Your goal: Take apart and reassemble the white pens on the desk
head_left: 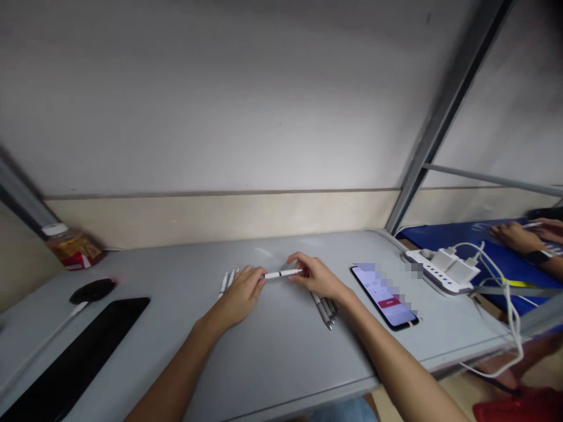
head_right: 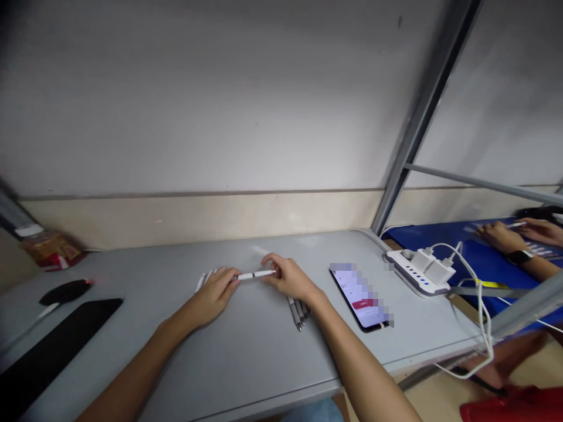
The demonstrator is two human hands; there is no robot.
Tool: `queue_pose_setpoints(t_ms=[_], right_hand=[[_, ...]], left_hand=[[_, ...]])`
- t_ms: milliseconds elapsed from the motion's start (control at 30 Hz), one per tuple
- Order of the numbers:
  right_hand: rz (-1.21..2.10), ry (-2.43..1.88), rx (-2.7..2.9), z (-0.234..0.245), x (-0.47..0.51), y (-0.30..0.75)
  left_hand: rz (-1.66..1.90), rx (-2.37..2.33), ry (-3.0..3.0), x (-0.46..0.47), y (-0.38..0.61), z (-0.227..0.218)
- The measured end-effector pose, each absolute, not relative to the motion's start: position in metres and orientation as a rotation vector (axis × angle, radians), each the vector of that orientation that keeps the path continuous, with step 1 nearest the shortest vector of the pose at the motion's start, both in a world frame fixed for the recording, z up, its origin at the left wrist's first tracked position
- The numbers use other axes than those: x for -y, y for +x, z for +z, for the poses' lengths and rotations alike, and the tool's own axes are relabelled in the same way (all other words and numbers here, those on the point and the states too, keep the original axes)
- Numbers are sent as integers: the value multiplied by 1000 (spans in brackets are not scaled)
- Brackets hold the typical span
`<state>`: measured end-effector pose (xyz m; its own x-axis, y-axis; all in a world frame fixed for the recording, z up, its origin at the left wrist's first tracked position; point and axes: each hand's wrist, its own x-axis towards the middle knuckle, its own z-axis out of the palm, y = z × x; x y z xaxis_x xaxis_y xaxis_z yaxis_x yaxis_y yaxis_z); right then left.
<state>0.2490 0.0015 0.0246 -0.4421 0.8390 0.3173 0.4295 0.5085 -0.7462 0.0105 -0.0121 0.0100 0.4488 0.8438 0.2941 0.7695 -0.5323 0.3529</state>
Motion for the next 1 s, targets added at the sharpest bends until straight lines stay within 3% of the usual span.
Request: queue_pose_setpoints(t_ms=[700,1000], right_hand=[[853,-1141,2108,24,-1,245],[441,-905,2192,27,3,243]], left_hand=[[715,-1386,2564,11,12,15],[684,-1426,2482,4,6,11]])
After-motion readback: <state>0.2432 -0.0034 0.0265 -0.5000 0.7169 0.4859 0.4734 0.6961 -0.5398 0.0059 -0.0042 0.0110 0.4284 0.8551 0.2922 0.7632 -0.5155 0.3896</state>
